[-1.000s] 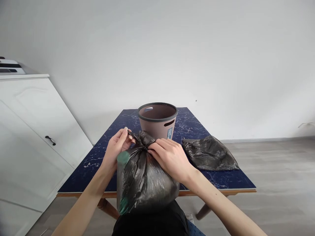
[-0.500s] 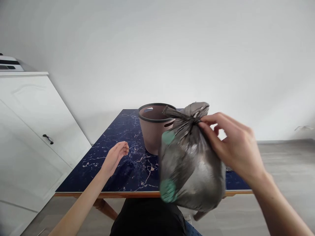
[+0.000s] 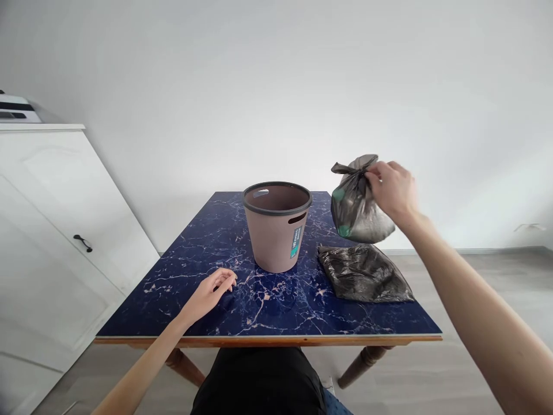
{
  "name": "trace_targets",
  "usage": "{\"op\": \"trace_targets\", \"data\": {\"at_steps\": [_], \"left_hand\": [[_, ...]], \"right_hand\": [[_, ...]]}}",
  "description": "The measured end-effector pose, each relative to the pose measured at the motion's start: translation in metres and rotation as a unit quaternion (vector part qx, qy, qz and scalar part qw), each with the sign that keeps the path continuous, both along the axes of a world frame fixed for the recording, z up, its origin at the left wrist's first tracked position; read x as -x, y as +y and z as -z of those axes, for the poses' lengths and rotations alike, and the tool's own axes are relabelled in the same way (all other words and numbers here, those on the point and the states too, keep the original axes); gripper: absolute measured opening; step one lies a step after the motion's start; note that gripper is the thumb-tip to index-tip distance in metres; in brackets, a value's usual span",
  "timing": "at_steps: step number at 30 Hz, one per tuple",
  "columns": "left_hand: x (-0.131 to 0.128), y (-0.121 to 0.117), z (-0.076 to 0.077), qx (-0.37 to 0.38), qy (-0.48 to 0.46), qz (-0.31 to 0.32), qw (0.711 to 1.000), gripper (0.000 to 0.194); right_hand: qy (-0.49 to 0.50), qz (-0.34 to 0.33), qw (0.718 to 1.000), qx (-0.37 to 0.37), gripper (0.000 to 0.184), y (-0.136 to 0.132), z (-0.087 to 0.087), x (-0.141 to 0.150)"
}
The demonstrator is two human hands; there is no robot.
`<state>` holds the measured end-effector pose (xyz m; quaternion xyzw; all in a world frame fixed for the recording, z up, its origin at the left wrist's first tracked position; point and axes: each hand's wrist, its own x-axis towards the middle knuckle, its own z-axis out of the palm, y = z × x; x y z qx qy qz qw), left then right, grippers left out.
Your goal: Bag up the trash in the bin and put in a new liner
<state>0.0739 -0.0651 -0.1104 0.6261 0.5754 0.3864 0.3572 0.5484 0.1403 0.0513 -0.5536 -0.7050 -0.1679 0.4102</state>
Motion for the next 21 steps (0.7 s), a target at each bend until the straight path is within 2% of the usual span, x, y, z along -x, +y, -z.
{"op": "trace_targets", "data": {"at_steps": [4,9,17,21], "left_hand": [[0.000,-0.004,0.000,-0.008,0.036,0.001,0.999,0.042],[0.000,-0.006,0.001,-0.015,0.064,0.001,0.998,0.042],[-0.001,-0.007,0.002,-0.029,0.083,0.006,0.996,0.042],[-0.003,-0.008,0.001,-0.038,0.090,0.009,0.995,0.040]], "right_hand": [[-0.020,0.038,0.995,0.092,0.034,0.035,0.028,0.023],[-0.045,0.059,0.982,0.176,0.038,0.057,0.053,0.054],[-0.108,0.034,0.953,0.282,0.032,0.064,0.078,0.079],[-0.108,0.007,0.946,0.307,0.027,0.057,0.076,0.082]]}}
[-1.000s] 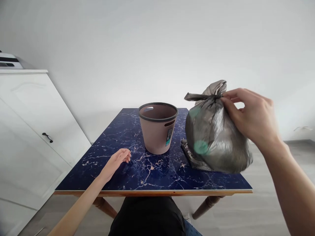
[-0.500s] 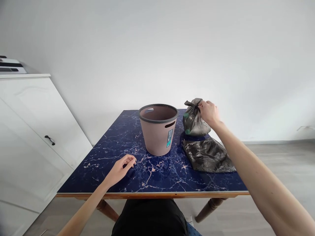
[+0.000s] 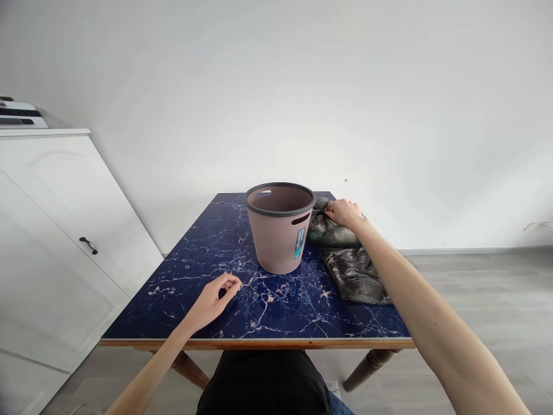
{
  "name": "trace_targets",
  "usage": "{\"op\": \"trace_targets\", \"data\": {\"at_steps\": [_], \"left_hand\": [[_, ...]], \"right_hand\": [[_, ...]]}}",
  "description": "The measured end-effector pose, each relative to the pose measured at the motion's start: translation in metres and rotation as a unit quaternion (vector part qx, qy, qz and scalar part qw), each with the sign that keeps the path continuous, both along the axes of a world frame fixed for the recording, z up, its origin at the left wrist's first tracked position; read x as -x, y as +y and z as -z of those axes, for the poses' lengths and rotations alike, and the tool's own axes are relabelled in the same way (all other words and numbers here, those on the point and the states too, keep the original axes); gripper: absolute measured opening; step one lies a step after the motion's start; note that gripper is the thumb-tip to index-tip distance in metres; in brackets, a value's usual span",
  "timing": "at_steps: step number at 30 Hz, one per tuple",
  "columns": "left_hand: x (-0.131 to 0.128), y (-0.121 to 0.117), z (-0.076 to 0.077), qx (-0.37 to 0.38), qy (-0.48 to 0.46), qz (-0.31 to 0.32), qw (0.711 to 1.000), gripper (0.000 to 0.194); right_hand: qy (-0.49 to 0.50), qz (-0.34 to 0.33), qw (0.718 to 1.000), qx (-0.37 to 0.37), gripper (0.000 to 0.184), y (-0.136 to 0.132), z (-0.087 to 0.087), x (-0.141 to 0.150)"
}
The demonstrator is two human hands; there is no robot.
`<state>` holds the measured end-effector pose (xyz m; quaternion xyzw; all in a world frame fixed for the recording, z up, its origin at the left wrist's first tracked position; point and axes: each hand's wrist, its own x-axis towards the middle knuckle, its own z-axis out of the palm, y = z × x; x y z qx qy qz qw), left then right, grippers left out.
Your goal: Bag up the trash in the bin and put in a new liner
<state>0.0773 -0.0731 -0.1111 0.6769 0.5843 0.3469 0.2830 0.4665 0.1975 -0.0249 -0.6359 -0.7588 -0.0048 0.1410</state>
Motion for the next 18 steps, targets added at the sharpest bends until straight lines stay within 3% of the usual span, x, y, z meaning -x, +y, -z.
{"op": "trace_targets", "data": {"at_steps": [6,11,14,18], "left_hand": [[-0.002,0.000,-0.002,-0.013,0.009,0.004,1.000,0.037],[-0.002,0.000,-0.002,-0.017,0.013,0.004,1.000,0.037],[-0.002,0.000,0.000,-0.022,0.018,0.005,1.000,0.037],[-0.001,0.000,0.003,-0.023,0.043,0.015,0.999,0.039]], "right_hand": [[0.093,-0.053,0.993,-0.053,0.035,-0.021,-0.040,0.001],[0.222,-0.160,0.960,-0.053,0.052,-0.059,-0.076,0.008],[0.297,-0.256,0.920,-0.013,0.066,-0.089,-0.081,0.012],[0.253,-0.330,0.909,0.007,0.082,-0.115,-0.070,0.015]]}}
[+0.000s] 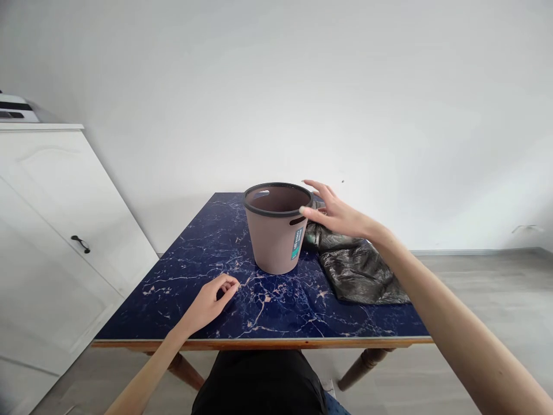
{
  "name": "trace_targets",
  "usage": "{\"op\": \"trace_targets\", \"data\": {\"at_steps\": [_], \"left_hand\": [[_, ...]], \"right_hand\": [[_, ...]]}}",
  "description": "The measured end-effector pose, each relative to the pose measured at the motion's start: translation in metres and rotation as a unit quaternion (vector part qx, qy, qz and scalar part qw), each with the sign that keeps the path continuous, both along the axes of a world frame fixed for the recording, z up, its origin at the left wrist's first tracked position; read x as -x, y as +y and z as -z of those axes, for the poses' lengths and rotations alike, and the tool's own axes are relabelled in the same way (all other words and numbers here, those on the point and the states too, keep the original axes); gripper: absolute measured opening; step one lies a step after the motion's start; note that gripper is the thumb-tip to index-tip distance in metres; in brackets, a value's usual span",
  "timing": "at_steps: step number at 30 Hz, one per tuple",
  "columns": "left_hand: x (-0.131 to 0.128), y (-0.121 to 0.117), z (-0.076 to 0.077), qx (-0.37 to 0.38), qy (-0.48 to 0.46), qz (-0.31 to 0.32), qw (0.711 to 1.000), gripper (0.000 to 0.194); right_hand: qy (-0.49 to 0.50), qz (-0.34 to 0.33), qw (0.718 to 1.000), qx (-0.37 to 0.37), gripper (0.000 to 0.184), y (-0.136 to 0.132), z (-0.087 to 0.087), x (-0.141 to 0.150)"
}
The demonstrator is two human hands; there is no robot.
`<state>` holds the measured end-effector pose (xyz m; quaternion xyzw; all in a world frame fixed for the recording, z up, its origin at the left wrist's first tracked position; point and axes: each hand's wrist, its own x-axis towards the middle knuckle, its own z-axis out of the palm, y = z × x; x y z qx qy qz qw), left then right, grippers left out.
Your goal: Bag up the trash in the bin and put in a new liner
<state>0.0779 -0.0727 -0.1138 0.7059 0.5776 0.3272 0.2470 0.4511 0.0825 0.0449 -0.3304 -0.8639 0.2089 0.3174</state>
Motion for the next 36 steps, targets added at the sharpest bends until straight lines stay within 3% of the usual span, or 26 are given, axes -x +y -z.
{"op": "trace_targets", "data": {"at_steps": [4,10,19,25,27,31,32,36], "left_hand": [[0.001,0.001,0.002,-0.003,0.009,0.002,1.000,0.037],[0.002,0.001,0.004,-0.013,0.016,0.002,1.000,0.035],[0.001,0.001,0.006,-0.013,0.024,0.002,1.000,0.035],[0.002,0.001,0.007,-0.022,0.025,0.006,0.999,0.036],[0.002,0.001,0.007,-0.024,0.027,0.004,0.999,0.035],[0.001,0.000,0.008,-0.026,0.026,0.001,0.999,0.036],[0.001,0.000,0.008,-0.028,0.026,-0.001,0.999,0.036],[0.000,-0.002,0.009,-0.039,0.028,-0.009,0.999,0.034]], "right_hand": [[-0.026,0.004,1.000,-0.006,0.094,-0.005,0.017,0.003],[-0.057,0.041,0.998,0.004,0.086,-0.014,0.033,0.017],[-0.025,0.053,0.998,-0.017,0.093,-0.016,0.047,0.021],[0.042,0.036,0.998,-0.021,0.102,-0.018,0.072,0.022],[0.070,0.060,0.996,-0.014,0.103,-0.027,0.082,0.017],[0.018,0.198,0.980,-0.014,0.083,-0.054,0.119,-0.005],[-0.006,0.240,0.971,-0.025,0.073,-0.062,0.133,-0.012],[-0.055,0.330,0.942,-0.034,0.069,-0.084,0.204,-0.028]]}}
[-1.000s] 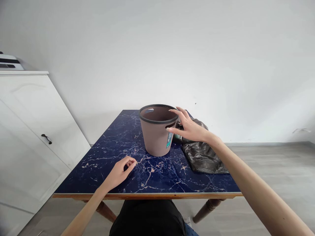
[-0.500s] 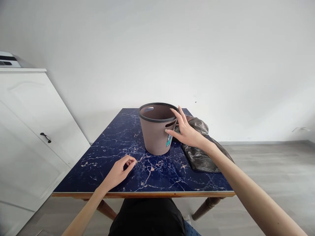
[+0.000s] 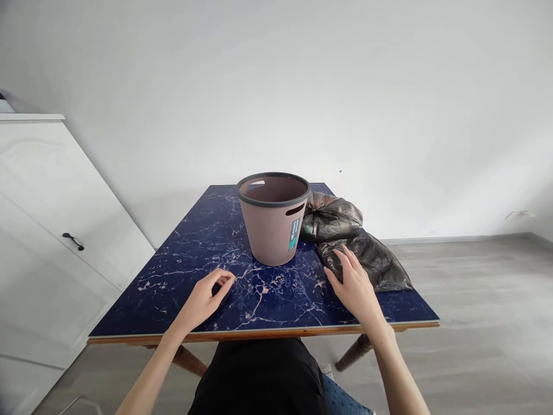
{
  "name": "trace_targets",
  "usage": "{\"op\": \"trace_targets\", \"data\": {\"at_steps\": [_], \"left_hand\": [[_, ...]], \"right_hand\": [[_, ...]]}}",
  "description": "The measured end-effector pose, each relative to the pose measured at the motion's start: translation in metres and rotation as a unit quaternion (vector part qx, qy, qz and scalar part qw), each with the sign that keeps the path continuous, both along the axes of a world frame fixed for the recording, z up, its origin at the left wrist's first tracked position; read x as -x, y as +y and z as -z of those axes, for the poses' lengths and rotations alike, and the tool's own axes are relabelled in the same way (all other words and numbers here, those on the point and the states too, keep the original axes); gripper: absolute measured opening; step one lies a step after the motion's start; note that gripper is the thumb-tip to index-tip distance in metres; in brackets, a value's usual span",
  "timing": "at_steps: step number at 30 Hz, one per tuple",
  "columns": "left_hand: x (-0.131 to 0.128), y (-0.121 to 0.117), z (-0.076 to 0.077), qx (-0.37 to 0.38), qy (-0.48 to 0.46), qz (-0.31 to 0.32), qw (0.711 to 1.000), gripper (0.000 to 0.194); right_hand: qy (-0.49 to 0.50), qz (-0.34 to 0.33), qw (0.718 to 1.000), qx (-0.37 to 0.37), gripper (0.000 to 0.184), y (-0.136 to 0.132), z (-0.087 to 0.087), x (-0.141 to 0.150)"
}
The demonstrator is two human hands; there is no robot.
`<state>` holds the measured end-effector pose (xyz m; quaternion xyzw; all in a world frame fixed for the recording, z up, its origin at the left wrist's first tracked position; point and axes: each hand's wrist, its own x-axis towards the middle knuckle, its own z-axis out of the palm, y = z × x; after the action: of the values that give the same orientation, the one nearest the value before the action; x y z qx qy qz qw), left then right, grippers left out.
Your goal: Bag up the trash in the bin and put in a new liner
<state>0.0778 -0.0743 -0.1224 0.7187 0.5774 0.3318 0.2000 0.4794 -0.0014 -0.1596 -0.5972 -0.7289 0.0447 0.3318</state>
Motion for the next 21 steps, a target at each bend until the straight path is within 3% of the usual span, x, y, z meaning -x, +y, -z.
{"op": "trace_targets", "data": {"at_steps": [3,6,21], "left_hand": [[0.000,-0.001,0.000,-0.006,-0.003,-0.006,1.000,0.033],[0.000,-0.001,-0.001,-0.009,-0.004,-0.008,1.000,0.032],[-0.002,-0.002,-0.005,-0.011,-0.001,-0.015,1.000,0.034]], "right_hand": [[-0.054,0.049,0.997,0.003,0.070,-0.007,0.041,0.000],[-0.098,0.061,0.993,-0.010,0.068,-0.011,0.055,0.005],[0.016,0.056,0.995,-0.077,0.030,-0.025,0.038,0.011]]}}
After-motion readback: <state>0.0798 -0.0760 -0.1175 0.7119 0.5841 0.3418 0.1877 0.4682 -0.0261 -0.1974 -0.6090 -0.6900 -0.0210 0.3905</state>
